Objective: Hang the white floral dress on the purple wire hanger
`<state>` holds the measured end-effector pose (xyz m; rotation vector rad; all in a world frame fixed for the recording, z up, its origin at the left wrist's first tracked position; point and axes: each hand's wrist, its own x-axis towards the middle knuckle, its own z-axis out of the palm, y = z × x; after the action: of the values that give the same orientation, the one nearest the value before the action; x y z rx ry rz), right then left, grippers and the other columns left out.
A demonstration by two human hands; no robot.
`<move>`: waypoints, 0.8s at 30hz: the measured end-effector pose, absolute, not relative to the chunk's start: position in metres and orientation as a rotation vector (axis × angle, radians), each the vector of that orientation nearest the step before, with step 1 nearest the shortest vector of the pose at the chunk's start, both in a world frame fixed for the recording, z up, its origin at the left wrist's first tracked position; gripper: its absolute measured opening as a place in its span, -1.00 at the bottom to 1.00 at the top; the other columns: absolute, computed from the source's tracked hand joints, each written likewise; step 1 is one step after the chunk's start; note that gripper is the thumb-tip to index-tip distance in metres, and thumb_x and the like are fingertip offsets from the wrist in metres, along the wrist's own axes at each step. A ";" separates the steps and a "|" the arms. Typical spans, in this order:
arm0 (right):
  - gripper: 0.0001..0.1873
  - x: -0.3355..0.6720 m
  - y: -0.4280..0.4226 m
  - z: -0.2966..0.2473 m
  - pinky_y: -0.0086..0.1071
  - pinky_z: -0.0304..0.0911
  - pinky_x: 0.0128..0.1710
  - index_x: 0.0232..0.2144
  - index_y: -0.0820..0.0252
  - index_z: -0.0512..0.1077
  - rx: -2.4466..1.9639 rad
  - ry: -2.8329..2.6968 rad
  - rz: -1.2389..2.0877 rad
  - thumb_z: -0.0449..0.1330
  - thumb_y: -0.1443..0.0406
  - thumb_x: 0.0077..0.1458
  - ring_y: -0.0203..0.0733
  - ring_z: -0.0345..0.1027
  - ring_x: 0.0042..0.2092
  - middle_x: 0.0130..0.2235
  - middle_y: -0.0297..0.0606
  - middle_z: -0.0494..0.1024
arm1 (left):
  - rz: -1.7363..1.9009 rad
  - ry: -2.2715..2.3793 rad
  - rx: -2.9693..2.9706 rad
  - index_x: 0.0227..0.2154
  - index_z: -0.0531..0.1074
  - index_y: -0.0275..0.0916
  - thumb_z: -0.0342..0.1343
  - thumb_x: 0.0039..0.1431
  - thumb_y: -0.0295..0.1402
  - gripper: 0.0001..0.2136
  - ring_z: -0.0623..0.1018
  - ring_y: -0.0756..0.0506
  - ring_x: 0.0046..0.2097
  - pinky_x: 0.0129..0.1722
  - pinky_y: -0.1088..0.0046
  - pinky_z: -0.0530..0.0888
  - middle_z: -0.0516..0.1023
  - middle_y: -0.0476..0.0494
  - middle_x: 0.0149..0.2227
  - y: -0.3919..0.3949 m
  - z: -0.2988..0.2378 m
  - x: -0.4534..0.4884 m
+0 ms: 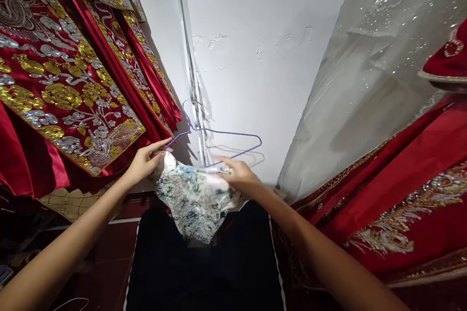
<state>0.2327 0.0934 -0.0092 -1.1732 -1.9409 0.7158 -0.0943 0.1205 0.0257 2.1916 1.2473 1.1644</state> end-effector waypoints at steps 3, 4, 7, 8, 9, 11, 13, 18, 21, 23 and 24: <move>0.04 0.265 0.105 -0.004 -0.16 0.31 -0.04 0.39 0.03 0.00 -1.153 -1.693 0.650 0.36 0.26 -0.09 -0.03 0.45 -0.16 -0.23 -0.25 0.56 | 1.140 1.283 2.217 0.05 0.47 -0.28 -0.01 0.21 -0.34 -0.63 0.56 -0.14 -0.16 -0.11 0.34 0.45 0.63 -0.18 -0.11 0.119 0.031 -0.095; 0.15 0.276 0.112 -0.002 -0.19 0.33 -0.11 0.41 0.08 -0.11 -1.159 -1.616 0.616 0.37 0.27 -0.13 -0.07 0.44 -0.25 -0.30 -0.29 0.54 | 1.132 1.274 2.237 0.01 0.48 -0.28 0.00 0.20 -0.36 -0.65 0.55 -0.13 -0.17 -0.13 0.36 0.44 0.63 -0.17 -0.12 0.117 0.034 -0.092; 0.15 0.302 0.136 0.000 -0.29 0.31 -0.27 0.39 0.27 -0.05 -1.186 -1.506 0.523 0.37 0.30 -0.21 -0.16 0.36 -0.37 -0.39 -0.34 0.47 | 1.156 1.261 2.289 -0.07 0.50 -0.26 0.01 0.15 -0.41 -0.69 0.53 -0.11 -0.18 -0.15 0.39 0.42 0.60 -0.13 -0.10 0.113 0.041 -0.082; 0.06 0.306 0.143 0.000 -0.30 0.30 -0.29 0.34 0.33 0.09 -1.199 -1.515 0.504 0.37 0.30 -0.21 -0.17 0.35 -0.37 -0.41 -0.33 0.46 | 1.171 1.275 2.305 -0.10 0.50 -0.26 0.02 0.13 -0.42 -0.71 0.52 -0.11 -0.17 -0.15 0.39 0.41 0.59 -0.12 -0.10 0.112 0.042 -0.079; -0.07 0.309 0.148 0.001 -0.30 0.29 -0.29 0.25 0.37 0.24 -1.209 -1.536 0.501 0.36 0.29 -0.21 -0.17 0.35 -0.37 -0.41 -0.30 0.46 | 1.187 1.295 2.322 -0.12 0.51 -0.25 0.02 0.13 -0.42 -0.72 0.51 -0.12 -0.14 -0.13 0.39 0.40 0.57 -0.13 -0.10 0.111 0.041 -0.078; -0.35 0.309 0.151 0.004 -0.31 0.28 -0.31 0.02 0.38 0.48 -1.227 -1.577 0.537 0.34 0.27 -0.20 -0.14 0.37 -0.34 -0.40 -0.22 0.50 | 1.239 1.362 2.352 -0.16 0.50 -0.24 0.03 0.14 -0.39 -0.76 0.49 -0.15 -0.07 -0.07 0.36 0.39 0.53 -0.16 -0.09 0.112 0.039 -0.081; -0.59 0.306 0.145 0.008 -0.33 0.26 -0.35 -0.19 0.33 0.57 -1.252 -1.630 0.610 0.31 0.26 -0.16 -0.12 0.39 -0.33 -0.39 -0.17 0.54 | 1.279 1.470 2.336 -0.17 0.49 -0.22 0.03 0.18 -0.32 -0.78 0.48 -0.16 -0.05 -0.05 0.34 0.39 0.50 -0.17 -0.09 0.113 0.035 -0.090; -0.77 0.307 0.110 0.022 -0.42 0.11 -0.57 -0.32 0.24 0.59 -1.250 -1.784 0.915 0.21 0.27 -0.03 -0.32 0.20 -0.56 -0.45 -0.27 0.55 | 1.074 1.702 2.245 -0.03 0.40 -0.20 -0.02 0.27 -0.13 -0.67 0.52 -0.17 -0.22 -0.20 0.33 0.41 0.55 -0.14 -0.20 0.115 0.041 -0.104; -0.81 0.312 0.092 0.024 -0.42 0.10 -0.61 -0.42 0.22 0.56 -1.192 -1.765 1.146 0.29 0.19 -0.01 -0.35 0.13 -0.62 -0.55 -0.32 0.48 | 1.053 1.826 2.396 -0.02 0.41 -0.22 -0.08 0.31 -0.13 -0.65 0.52 -0.26 -0.11 -0.10 0.22 0.37 0.57 -0.23 -0.15 0.117 0.054 -0.093; -0.72 0.311 0.084 0.017 -0.38 0.16 -0.61 -0.46 0.20 0.54 -1.146 -1.658 1.303 0.34 0.08 -0.05 -0.29 0.19 -0.62 -0.58 -0.30 0.47 | 1.071 1.834 2.473 -0.01 0.41 -0.21 -0.12 0.33 -0.15 -0.65 0.51 -0.29 -0.06 -0.05 0.17 0.34 0.58 -0.23 -0.14 0.120 0.061 -0.081; -0.66 0.307 0.081 0.011 -0.35 0.21 -0.60 -0.44 0.18 0.54 -1.120 -1.580 1.357 0.35 0.02 -0.07 -0.23 0.26 -0.61 -0.57 -0.27 0.48 | 1.084 1.814 2.491 -0.01 0.41 -0.20 -0.13 0.34 -0.17 -0.66 0.51 -0.30 -0.05 -0.04 0.16 0.33 0.59 -0.22 -0.14 0.122 0.063 -0.075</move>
<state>0.3066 0.0808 0.0109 -1.1200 -1.5799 1.3574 -0.0755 0.1221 0.0629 2.4912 1.8138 1.0842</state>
